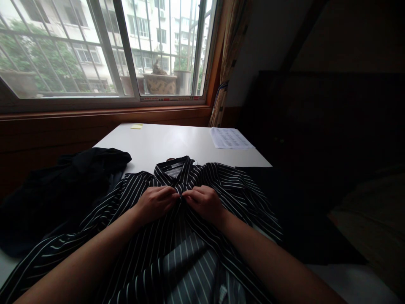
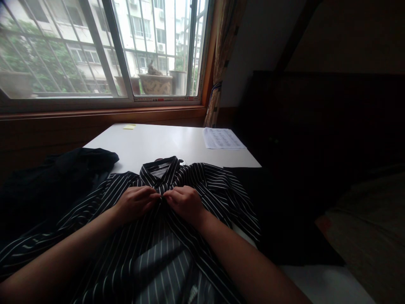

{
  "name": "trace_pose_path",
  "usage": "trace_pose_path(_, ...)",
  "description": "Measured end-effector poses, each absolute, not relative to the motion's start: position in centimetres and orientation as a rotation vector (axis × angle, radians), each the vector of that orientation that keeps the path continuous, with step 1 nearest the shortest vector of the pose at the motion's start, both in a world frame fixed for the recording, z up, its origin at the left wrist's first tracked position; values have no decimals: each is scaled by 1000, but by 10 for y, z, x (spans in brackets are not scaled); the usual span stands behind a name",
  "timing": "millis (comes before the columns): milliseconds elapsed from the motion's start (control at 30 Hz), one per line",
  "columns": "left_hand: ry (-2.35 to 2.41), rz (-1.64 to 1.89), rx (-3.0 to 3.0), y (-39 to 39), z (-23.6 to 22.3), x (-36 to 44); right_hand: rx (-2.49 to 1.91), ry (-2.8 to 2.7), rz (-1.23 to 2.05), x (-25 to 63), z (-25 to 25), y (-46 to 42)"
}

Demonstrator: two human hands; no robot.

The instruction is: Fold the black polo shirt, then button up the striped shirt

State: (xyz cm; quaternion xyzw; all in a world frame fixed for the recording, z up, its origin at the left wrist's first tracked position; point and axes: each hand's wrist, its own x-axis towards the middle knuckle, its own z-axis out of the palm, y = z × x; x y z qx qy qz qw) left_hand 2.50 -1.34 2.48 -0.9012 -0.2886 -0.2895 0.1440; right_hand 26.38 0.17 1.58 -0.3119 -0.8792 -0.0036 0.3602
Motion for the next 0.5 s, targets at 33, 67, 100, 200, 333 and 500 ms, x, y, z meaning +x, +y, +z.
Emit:
trace_pose_path(33,-830,-833,-2595,-13,25,25,-804,-2266,-10,264,16,2)
trace_pose_path(67,-827,-832,-2593,-13,24,25,-803,-2266,-11,264,16,2)
trace_pose_path(100,-823,-831,-2592,-13,24,24,-802,-2264,-13,264,16,2)
trace_pose_path(200,-805,-830,-2585,-13,25,24,-800,-2256,-11,264,17,2)
trace_pose_path(333,-800,-833,-2575,-13,26,25,-798,-2249,-5,263,18,1)
trace_pose_path(500,-806,-820,-2590,-14,27,25,-790,-2245,-1,264,17,2)
